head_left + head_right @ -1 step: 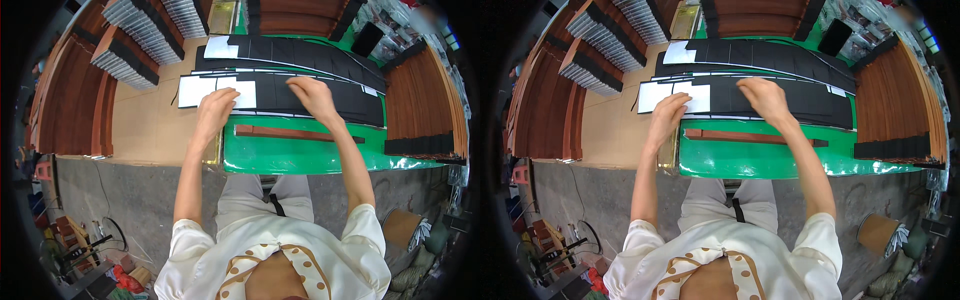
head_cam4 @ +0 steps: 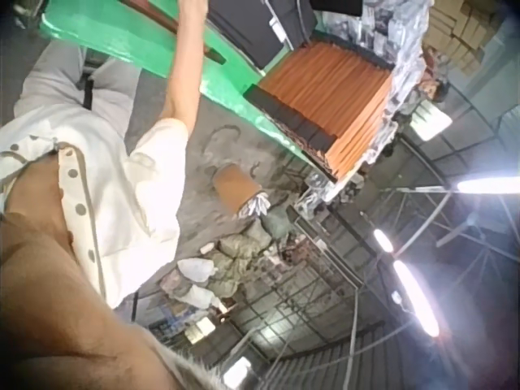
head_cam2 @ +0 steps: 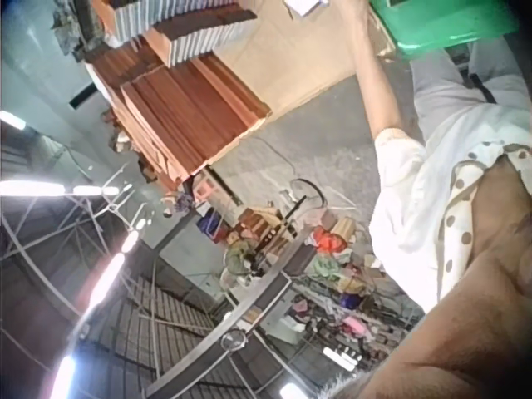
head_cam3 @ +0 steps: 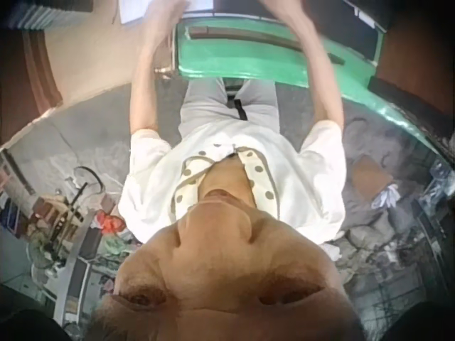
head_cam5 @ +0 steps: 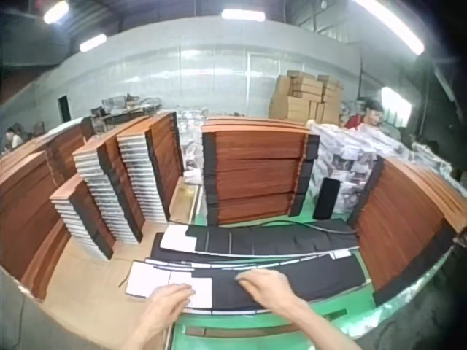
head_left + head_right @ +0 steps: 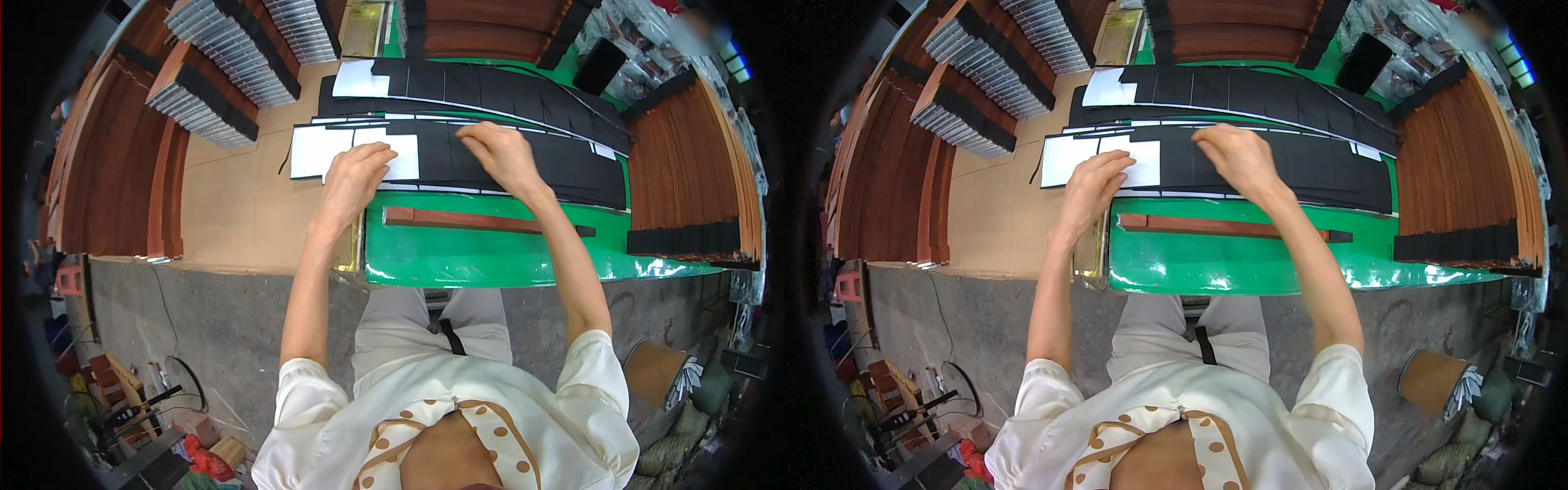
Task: Assembling wooden furniture panels by applying black strips and stacking them.
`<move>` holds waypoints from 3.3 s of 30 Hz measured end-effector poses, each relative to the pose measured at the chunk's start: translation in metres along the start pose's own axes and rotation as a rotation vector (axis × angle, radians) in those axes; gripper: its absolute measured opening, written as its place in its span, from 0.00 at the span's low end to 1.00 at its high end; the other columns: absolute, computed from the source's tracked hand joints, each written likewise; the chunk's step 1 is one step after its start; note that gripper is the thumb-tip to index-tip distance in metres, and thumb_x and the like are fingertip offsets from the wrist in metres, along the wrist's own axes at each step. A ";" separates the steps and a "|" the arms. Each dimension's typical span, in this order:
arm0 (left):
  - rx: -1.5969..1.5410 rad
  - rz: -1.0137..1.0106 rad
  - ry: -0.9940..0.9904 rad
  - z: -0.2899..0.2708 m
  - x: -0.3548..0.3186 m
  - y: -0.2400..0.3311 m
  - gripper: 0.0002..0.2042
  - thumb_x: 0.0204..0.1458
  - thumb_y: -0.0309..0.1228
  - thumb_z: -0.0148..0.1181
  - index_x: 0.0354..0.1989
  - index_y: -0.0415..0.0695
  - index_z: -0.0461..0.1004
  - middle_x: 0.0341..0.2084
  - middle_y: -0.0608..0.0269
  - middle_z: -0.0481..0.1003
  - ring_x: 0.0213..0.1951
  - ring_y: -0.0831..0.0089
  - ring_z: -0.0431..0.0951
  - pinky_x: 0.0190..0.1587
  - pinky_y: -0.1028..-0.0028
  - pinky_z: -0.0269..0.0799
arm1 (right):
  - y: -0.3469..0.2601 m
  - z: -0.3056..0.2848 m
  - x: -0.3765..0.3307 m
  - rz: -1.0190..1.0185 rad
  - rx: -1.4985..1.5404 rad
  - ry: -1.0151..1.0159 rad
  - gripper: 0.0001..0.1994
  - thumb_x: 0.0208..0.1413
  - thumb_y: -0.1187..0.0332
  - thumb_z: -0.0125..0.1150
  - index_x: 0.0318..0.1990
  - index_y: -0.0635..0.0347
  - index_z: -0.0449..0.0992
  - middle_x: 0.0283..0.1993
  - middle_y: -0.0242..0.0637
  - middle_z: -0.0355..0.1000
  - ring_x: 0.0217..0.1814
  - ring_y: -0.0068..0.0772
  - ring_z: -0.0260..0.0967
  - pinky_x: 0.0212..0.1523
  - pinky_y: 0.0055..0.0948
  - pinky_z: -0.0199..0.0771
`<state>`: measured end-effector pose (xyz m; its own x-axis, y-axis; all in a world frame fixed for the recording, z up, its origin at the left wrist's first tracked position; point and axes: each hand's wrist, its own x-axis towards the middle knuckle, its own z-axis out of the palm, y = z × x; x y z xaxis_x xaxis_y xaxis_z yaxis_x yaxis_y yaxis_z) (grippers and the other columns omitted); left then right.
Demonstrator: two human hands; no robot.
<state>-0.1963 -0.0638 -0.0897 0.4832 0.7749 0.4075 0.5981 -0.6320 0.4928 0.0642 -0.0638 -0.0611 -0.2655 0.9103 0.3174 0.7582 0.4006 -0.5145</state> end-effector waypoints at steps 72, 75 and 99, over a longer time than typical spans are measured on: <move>-0.615 -0.356 0.165 -0.041 -0.047 0.089 0.07 0.46 0.28 0.64 0.31 0.36 0.77 0.24 0.62 0.76 0.27 0.78 0.74 0.30 0.79 0.69 | -0.101 -0.001 -0.050 -0.581 -0.015 0.220 0.09 0.39 0.75 0.65 0.31 0.61 0.75 0.31 0.34 0.72 0.29 0.31 0.71 0.27 0.26 0.72; -0.641 -0.386 0.103 -0.037 -0.074 0.106 0.08 0.47 0.28 0.64 0.32 0.37 0.76 0.25 0.61 0.75 0.27 0.77 0.75 0.29 0.78 0.69 | -0.105 -0.004 -0.077 -0.404 0.264 0.056 0.10 0.40 0.74 0.66 0.34 0.61 0.76 0.33 0.36 0.73 0.32 0.34 0.72 0.30 0.28 0.74; -0.551 -0.396 0.128 0.006 -0.068 0.044 0.14 0.44 0.24 0.64 0.41 0.38 0.74 0.39 0.60 0.74 0.42 0.70 0.74 0.46 0.73 0.68 | -0.093 0.052 -0.064 -0.046 0.199 0.174 0.10 0.41 0.76 0.65 0.34 0.61 0.78 0.33 0.35 0.73 0.34 0.33 0.68 0.34 0.30 0.69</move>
<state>-0.1988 -0.1438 -0.1007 0.1955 0.9627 0.1869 0.2852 -0.2381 0.9284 -0.0202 -0.1541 -0.0757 -0.1774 0.8658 0.4679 0.6110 0.4696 -0.6373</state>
